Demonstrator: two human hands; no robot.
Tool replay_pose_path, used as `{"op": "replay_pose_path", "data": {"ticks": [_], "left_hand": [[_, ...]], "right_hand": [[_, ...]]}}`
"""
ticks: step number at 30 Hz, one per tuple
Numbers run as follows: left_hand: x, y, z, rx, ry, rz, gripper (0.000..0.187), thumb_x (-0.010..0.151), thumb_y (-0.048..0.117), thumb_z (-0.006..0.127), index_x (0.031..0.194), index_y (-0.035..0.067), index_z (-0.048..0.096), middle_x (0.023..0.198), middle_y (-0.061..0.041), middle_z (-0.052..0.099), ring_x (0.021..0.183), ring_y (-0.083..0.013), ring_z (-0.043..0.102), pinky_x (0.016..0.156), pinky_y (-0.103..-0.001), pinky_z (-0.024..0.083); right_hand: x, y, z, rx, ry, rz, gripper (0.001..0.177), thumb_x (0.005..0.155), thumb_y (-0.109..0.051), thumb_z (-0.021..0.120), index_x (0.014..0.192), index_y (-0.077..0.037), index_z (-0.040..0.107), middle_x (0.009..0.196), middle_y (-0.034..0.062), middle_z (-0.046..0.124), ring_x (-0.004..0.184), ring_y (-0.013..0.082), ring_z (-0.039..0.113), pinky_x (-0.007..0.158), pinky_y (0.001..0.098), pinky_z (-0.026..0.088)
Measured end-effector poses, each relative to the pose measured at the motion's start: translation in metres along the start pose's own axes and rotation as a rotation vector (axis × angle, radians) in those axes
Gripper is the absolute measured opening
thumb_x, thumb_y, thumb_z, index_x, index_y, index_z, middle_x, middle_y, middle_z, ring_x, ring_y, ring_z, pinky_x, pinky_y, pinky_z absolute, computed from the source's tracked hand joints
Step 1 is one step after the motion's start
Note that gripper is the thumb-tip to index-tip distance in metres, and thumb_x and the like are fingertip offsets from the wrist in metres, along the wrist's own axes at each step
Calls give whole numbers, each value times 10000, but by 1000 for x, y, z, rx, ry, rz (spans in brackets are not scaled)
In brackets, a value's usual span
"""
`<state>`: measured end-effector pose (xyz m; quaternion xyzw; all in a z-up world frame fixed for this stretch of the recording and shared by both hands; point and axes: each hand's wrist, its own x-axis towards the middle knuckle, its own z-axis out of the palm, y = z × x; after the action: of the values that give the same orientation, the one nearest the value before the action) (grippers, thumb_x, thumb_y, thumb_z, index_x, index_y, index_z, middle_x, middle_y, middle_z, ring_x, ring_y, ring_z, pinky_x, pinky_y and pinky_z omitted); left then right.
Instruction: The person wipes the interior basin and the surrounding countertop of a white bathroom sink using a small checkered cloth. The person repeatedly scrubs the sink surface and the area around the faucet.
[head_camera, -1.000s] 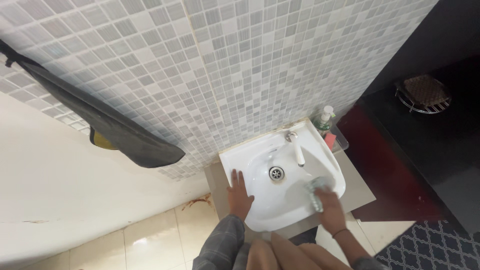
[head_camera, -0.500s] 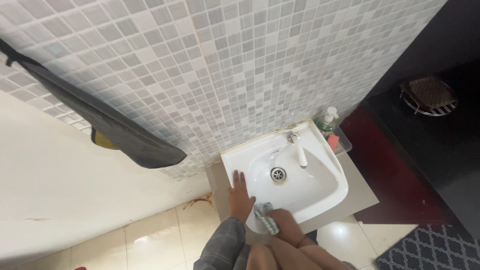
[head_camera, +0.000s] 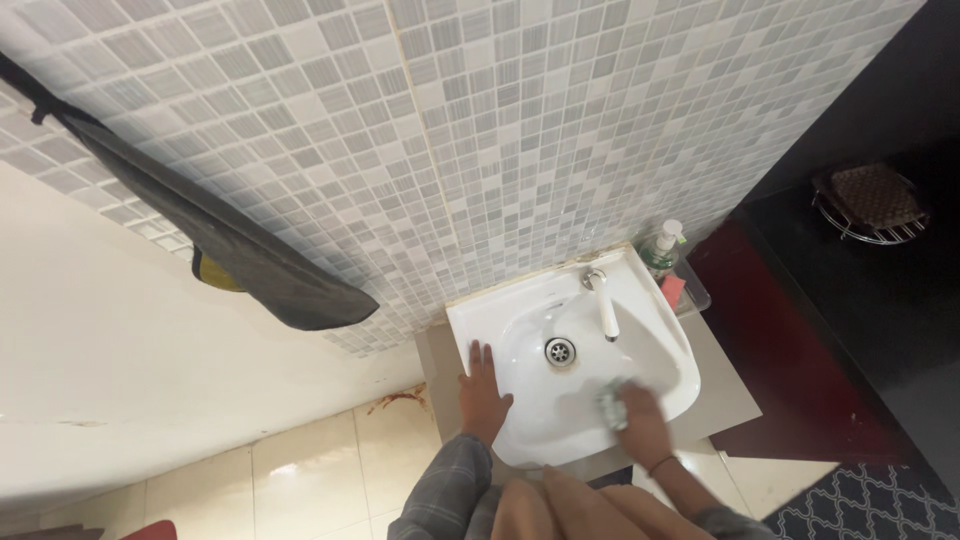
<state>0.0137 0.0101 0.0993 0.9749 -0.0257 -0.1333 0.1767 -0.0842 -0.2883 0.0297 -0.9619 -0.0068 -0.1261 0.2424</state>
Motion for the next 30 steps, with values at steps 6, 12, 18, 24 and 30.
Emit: {"op": "replay_pose_path", "data": {"ticks": [6,12,18,24,30], "left_hand": [[0,-1,3,-22,26,7,1148,707,284,874,1613,119,189,1703,-70,118,1175,-416,549,952,-425,542],[-2,0,0,-20,9,-4,1145,713,287,871,1617,121,187,1708,-67,115,1150,-403,559,955,-428,539],[-2,-3,3,-20,40,23,1155,704,287,876,1612,113,182,1705,-74,111,1139,-397,555,943,-426,538],[1,-5,10,-11,33,23,1167,706,293,874,1618,116,167,1709,-77,93,1129,-390,551,936,-426,538],[1,-8,14,-1,57,41,1159,712,291,866,1617,107,165,1705,-95,94,1090,-400,559,918,-435,544]], "right_hand": [[-23,-87,59,449,-392,-243,661,741,-256,786,1342,-60,593,1319,210,639,1205,410,587,1017,480,460],[-16,-46,28,359,-325,-119,476,843,-89,626,1309,-160,691,1312,90,710,1216,306,651,1065,414,497],[8,42,-65,-55,-19,129,629,704,63,641,1311,-100,660,1368,176,615,1385,364,491,1091,434,430],[-7,-6,-9,63,-83,43,405,782,-117,699,1187,-105,681,1211,118,683,1235,347,579,1099,465,447],[-31,-106,52,374,-232,-466,631,687,-224,799,1270,-41,641,1301,193,623,1244,421,521,1000,531,372]]}}
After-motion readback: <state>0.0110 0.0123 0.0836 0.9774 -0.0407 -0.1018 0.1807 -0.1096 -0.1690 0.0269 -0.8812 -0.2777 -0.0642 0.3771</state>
